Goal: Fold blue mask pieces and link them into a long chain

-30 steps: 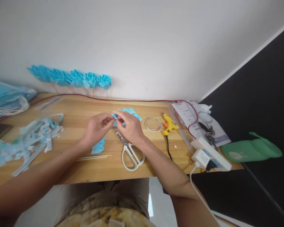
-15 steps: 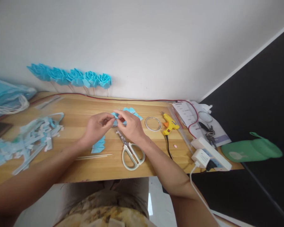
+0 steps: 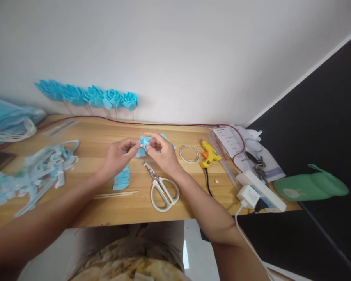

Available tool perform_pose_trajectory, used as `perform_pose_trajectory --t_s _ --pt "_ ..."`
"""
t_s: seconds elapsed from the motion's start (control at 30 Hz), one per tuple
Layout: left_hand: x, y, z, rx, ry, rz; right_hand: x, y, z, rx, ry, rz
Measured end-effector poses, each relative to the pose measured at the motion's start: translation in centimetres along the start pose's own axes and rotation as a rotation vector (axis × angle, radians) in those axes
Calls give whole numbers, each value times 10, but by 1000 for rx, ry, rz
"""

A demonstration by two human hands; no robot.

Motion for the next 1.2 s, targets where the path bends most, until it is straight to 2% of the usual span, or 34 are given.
perform_pose_trajectory --t_s 0.1,0.2,0.3,0.37,0.43,0.53,0.6,0.67,0.77,0.87,0.93,1.0,1.1,1.2 --pt "-4 -1 -4 -11 -25 22 -5 -4 4 -102 60 19" --pt "-11 -16 4 -13 -55 52 -10 -10 5 -198 129 68" --pt "-15 -56 24 -126 -19 71 -14 -15 5 -269 184 100" --pt "-11 -94 37 -358 79 163 -15 -15 6 -279 199 107" --pt "0 -133 41 -632 109 181 -15 -14 6 -274 198 105" --pt "24 -183 24 -940 38 -14 -14 -12 8 -253 200 91" --pt "41 -209 4 -1031 -11 -114 -13 -10 8 -240 199 82" --pt "54 -228 -17 -1030 -67 -142 -13 -8 9 -241 195 67" --pt "65 -244 -40 -906 -61 -119 -13 -6 10 -261 210 37" --pt "67 -249 -45 -823 6 -139 -12 -5 10 -277 236 9" --pt "64 -244 -38 -860 55 -134 -12 -4 10 -282 243 -3" --pt "56 -232 -23 -911 110 -63 -11 -4 10 -290 245 -18" --pt "42 -193 0 -807 138 40 -10 -3 11 -308 249 -47" --pt "26 -138 11 -388 5 -61 -10 -2 11 -314 251 -73"
Point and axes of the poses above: each hand's wrist, its own x-axis away from the middle knuckle, its own y-axis out of the palm, z = x × y, the point moved 1 cm from there along -x, towards the middle knuckle, and after that the axes turned 10 degrees about y, right-handed, at the moved point
